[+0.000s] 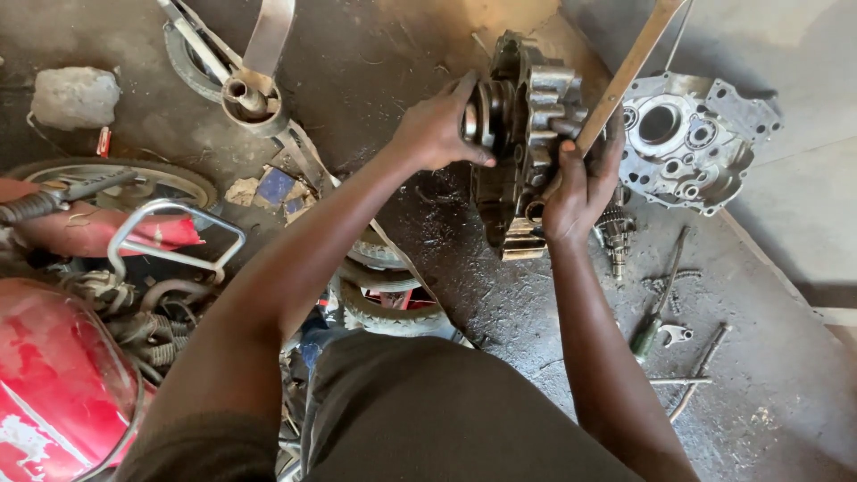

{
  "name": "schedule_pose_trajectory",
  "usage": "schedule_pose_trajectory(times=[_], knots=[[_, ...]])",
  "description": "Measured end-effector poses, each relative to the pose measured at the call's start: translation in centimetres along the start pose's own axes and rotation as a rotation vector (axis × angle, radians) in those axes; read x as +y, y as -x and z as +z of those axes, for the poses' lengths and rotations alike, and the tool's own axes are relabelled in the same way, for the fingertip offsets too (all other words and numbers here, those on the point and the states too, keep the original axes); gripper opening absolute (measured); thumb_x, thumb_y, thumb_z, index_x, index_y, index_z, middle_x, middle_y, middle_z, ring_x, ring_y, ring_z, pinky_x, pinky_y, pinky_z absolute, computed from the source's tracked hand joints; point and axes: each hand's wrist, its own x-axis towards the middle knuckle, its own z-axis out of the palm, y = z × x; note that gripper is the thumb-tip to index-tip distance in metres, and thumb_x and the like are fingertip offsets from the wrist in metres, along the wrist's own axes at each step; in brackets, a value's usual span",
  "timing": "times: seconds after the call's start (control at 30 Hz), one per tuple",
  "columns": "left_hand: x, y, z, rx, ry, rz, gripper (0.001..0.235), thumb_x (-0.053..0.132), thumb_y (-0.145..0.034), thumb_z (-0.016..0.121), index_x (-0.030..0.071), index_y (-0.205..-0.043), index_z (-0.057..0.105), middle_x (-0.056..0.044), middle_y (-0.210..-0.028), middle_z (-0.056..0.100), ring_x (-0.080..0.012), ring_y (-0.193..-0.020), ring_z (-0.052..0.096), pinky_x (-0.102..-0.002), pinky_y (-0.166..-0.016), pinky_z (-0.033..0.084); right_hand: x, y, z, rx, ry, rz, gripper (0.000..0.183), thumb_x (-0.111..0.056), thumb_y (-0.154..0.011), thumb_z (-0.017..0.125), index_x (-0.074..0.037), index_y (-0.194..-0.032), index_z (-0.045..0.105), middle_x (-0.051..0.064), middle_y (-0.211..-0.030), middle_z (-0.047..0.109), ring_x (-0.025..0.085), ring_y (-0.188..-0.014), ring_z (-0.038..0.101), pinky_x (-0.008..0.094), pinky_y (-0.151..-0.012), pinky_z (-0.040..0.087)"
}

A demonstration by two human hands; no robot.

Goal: Disassembling a motorcycle engine by removing internal gears and shafts from the crankcase

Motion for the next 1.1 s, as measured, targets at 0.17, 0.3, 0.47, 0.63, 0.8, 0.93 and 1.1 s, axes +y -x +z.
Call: schedule_pose_trajectory(times=[0.17,0.3,0.47,0.63,0.8,0.93,1.1], knots=[[-2.3,-0.5,3.9,0.284,-0.216,0.221,0.141,0.044,-0.063,0.107,0.017,-0.162,0.009,-0.019,-0.168,0.027,-0.0192,-0.09,0.078,-0.049,-0.088,0.059,-0.6,-0.1,0.3,0.017,-0.015,0.028,0.059,0.004,-0.102,0.052,-0.007,-0.158,0.035,0.017,-0.152,0.048,0.034,-0.121,0.065,0.044,-0.105,0.058],[-0.8,-0.2,1.3,0.07,-0.02,0.103,0.145,0.048,-0.068,0.103,0.019,-0.161,-0.004,-0.022,-0.169,0.023,-0.0156,-0.072,0.073,-0.033,-0.064,0.066,-0.7,-0.1,0.3,0.008,0.02,0.011,0.059,0.001,-0.102,0.053,-0.007,-0.158,0.035,0.016,-0.156,0.044,0.033,-0.128,0.06,0.047,-0.11,0.058],[-1.6,-0.1,2.3,0.234,-0.087,0.242,0.126,0.037,-0.065,0.106,0.015,-0.157,0.024,-0.018,-0.162,0.035,-0.0235,-0.081,0.072,-0.044,-0.068,0.061,0.7,0.0,-0.1,0.04,-0.106,0.081,0.062,0.007,-0.102,0.051,-0.009,-0.16,0.032,0.02,-0.152,0.048,0.037,-0.117,0.07,0.042,-0.092,0.062],[-2.2,-0.1,3.3,0.33,-0.205,0.284,0.131,0.04,-0.066,0.106,0.016,-0.16,0.019,-0.021,-0.165,0.031,-0.0101,-0.066,0.072,-0.026,-0.058,0.066,0.0,0.1,0.1,0.058,-0.15,0.138,0.064,0.008,-0.102,0.05,-0.009,-0.16,0.031,0.021,-0.15,0.048,0.035,-0.117,0.069,0.04,-0.086,0.066],[-2.4,-0.2,2.4,0.272,-0.116,0.291,0.131,0.052,-0.069,0.104,0.011,-0.158,0.018,-0.023,-0.158,0.042,-0.0262,-0.077,0.076,-0.047,-0.071,0.066,-0.5,0.1,0.2,0.017,-0.006,0.065,0.061,0.004,-0.103,0.05,-0.009,-0.16,0.032,0.019,-0.155,0.049,0.033,-0.118,0.07,0.039,-0.092,0.063],[-2.2,-1.0,0.7,0.12,-0.083,0.173,0.135,0.075,-0.077,0.085,0.003,-0.162,0.01,-0.021,-0.119,0.069,-0.0215,-0.07,0.072,-0.039,-0.065,0.061,0.0,0.1,0.1,0.024,-0.024,0.053,0.062,0.005,-0.1,0.052,-0.008,-0.158,0.035,0.018,-0.155,0.048,0.036,-0.118,0.069,0.043,-0.097,0.059],[-1.3,-1.2,-1.1,-0.13,0.146,0.011,0.127,0.082,-0.078,0.058,0.0,-0.163,0.013,0.001,-0.068,0.071,-0.0082,-0.054,0.061,-0.024,-0.043,0.038,0.9,-0.1,-0.1,0.049,-0.124,0.039,0.063,0.011,-0.096,0.05,-0.004,-0.156,0.038,0.016,-0.156,0.045,0.027,-0.129,0.051,0.04,-0.108,0.051]])
